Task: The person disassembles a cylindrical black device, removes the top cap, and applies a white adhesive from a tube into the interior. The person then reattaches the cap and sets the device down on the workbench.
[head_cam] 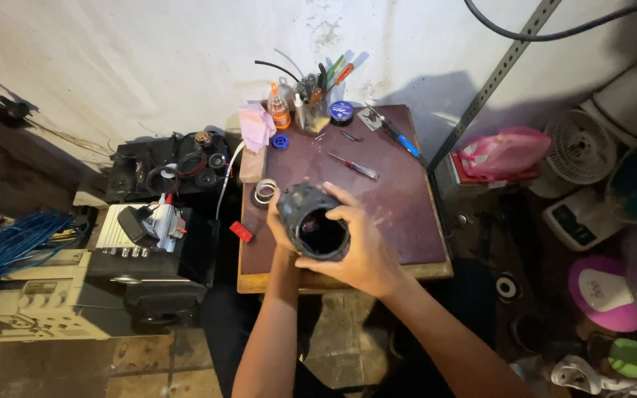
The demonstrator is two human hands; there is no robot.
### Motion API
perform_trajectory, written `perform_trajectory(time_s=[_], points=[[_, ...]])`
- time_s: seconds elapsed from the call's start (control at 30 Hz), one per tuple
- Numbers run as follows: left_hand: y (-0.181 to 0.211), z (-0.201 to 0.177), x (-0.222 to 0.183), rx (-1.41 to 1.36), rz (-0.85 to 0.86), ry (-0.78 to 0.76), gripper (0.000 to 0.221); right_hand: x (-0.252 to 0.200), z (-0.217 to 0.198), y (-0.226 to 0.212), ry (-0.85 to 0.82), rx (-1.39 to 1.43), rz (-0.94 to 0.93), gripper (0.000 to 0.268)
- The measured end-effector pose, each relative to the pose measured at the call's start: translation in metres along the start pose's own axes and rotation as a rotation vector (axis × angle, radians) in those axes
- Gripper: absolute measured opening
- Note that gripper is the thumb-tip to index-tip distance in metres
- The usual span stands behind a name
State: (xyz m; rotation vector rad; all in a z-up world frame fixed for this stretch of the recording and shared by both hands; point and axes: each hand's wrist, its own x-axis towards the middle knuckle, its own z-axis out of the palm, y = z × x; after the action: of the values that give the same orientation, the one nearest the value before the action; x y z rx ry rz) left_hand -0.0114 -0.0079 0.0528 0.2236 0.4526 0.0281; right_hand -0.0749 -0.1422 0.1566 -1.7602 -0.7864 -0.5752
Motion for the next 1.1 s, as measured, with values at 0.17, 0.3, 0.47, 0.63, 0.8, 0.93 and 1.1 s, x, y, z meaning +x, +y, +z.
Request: perform_trajectory(time_s=[0.17,0.3,0.47,0.63,0.8,0.93,1.1], points=[[0.007,-0.021,0.021,0.087,-0.113,-0.078,0.054,-0.013,0.021,0.016,0.163,0.043,-0.1,0.101],[0.008,-0.042,0.044,0.141,-0.137,-0.211,0.059,-0.015,0.016,0.014,0.199,-0.123,-0.123,0.102],[0.004,-0.024,0.034,0.16,-0.065,-0.05,0.057,-0.01,0.018,0.019,0.313,-0.18,-0.1,0.105],[0.002,-0.018,0.035,0.143,-0.087,-0.042,0.061,0.003,0.018,0.019,0.311,-0.184,0.007,0.103],[0.0,-0.013,0.034,0.061,-0.09,-0.05,0.057,0.012,0.024,0.03,0.337,-0.184,0.051,0.103],[0.002,-0.007,0.03,0.107,-0.075,-0.037,0.061,0.021,0.024,0.036,0.321,-0.158,0.044,0.103],[0.006,0.001,0.032,0.094,-0.105,0.018,0.066,0.026,0.026,0.053,0.301,-0.112,0.082,0.107]])
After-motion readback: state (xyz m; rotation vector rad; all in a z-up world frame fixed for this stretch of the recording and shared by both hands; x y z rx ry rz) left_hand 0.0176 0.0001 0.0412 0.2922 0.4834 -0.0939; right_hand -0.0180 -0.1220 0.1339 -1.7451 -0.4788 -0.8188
